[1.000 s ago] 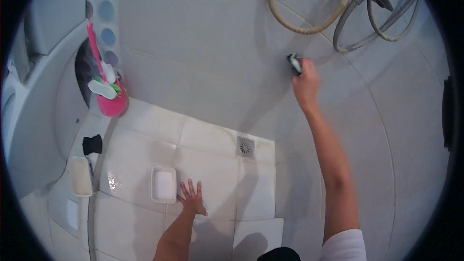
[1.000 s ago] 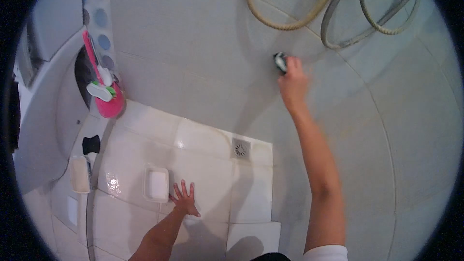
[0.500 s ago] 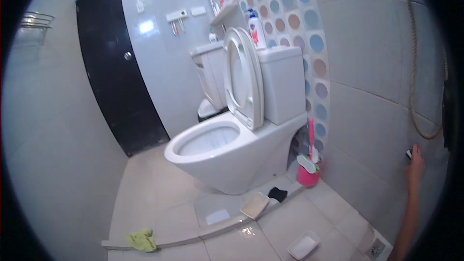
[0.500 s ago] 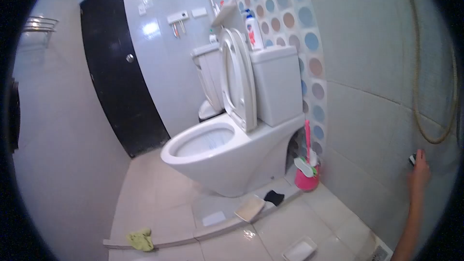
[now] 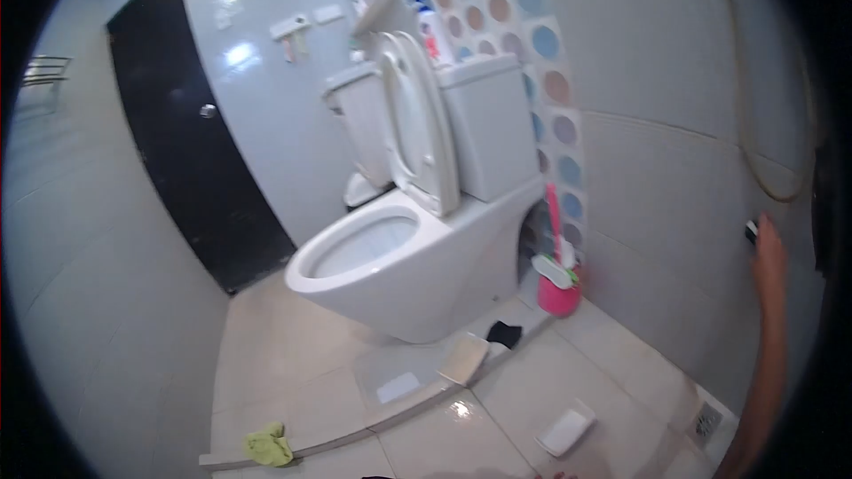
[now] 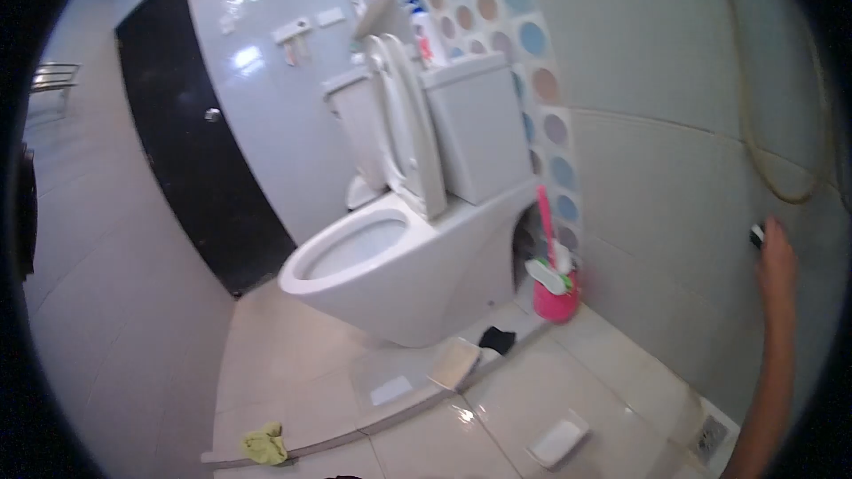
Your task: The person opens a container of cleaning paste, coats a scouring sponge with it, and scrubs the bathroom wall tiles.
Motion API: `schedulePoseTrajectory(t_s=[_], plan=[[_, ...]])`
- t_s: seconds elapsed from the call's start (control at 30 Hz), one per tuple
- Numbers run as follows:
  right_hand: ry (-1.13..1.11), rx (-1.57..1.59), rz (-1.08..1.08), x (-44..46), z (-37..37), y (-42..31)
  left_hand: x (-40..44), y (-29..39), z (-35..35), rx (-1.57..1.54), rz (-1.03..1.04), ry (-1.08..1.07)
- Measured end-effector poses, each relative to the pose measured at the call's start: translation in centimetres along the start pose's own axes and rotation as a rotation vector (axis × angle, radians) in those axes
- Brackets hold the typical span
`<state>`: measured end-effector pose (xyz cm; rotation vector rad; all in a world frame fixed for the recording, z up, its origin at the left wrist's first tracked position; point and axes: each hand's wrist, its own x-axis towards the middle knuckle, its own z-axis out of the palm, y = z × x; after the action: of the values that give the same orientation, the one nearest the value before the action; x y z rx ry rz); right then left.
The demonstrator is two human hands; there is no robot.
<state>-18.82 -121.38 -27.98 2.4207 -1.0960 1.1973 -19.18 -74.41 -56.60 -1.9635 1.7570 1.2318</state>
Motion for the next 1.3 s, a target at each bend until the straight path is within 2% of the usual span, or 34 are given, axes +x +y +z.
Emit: schedulePoseTrajectory(t_s=[0.03,0.1,0.13,0.17,0.2,0.23,0.27,0.37,0.43,0.5,0.57,0.63,0.7,0.8,0.83,0.9,0.97,1.0,1.07,1.1,1.13,1.2,1.23,1.3], plan=[[-0.023,0.095,-0.041,-0.1,-1.1,0.3,1.0,-0.6,0.9,-0.052,0.012,0.017],[0.156,0.111,-0.285,-0.3,-4.0,0.7,0.4,-0.6,0.3,-0.097,-0.006,-0.006],[0.163,0.101,-0.259,-0.7,-6.7,0.2,2.5,-1.7,3.9,-0.106,-0.003,0.144],[0.237,0.021,-0.347,-0.6,-9.7,-0.9,-0.6,-0.6,-0.8,-0.046,-0.009,-0.069],[0.335,-0.128,-0.441,-0.4,-12.9,-2.5,7.1,-3.2,11.3,0.311,-0.066,0.770],[0.375,-0.197,-0.447,-0.4,-14.9,-3.4,3.7,-2.3,5.3,0.161,-0.060,0.221],[0.432,-0.248,-0.457,0.0,-15.8,-3.5,1.0,-1.6,1.9,0.118,-0.021,0.086],[0.451,-0.408,-0.414,0.1,-13.7,-0.8,1.0,-2.1,1.8,0.072,0.034,0.046],[0.492,-0.425,-0.228,0.6,-10.5,0.6,0.7,-1.9,1.2,0.026,0.037,0.015],[0.551,-0.314,-0.141,1.4,-8.8,-1.8,1.2,-1.9,1.5,0.051,0.033,-0.048],[0.531,-0.325,-0.175,3.3,-6.2,-3.7,1.4,-2.1,1.9,0.051,0.051,-0.034],[0.593,-0.241,-0.390,5.9,-4.0,-7.1,1.2,-2.2,2.2,0.048,0.068,-0.021],[0.545,-0.375,-0.550,7.7,-2.1,-10.8,1.6,-1.9,1.5,0.024,0.042,-0.066],[0.431,-0.442,-0.648,8.6,-3.5,-10.6,1.8,-2.3,1.9,0.005,0.047,-0.039],[0.379,-0.454,-0.754,8.4,-4.5,-8.5,1.8,-2.2,1.7,0.011,0.064,-0.037],[0.378,-0.505,-0.681,7.6,-8.2,-3.7,0.9,-2.0,1.3,-0.045,0.024,0.004],[0.455,-0.475,-0.323,7.7,-11.5,-1.3,1.0,-2.2,1.2,-0.075,0.051,0.014],[0.448,-0.485,-0.337,8.4,-12.3,-2.2,1.1,-2.3,1.5,-0.097,0.050,0.018],[0.597,-0.235,-0.107,10.3,-13.3,-4.9,1.9,-2.5,2.9,-0.050,0.043,0.090],[0.680,-0.247,-0.200,11.7,-12.1,-4.5,1.7,-2.4,2.3,-0.054,0.048,0.050],[0.678,-0.251,-0.203,11.4,-11.4,-4.5,1.6,-2.5,1.9,-0.057,0.050,0.008],[0.483,-0.445,-0.519,10.7,-10.8,-4.2,1.6,-2.3,1.8,-0.051,0.046,0.000],[0.426,-0.470,-0.601,10.5,-11.7,-3.6,1.5,-2.4,1.7,-0.041,0.038,-0.004],[0.405,-0.454,-0.621,12.5,-14.7,-3.0,1.1,-2.1,0.8,-0.043,0.036,-0.034]])
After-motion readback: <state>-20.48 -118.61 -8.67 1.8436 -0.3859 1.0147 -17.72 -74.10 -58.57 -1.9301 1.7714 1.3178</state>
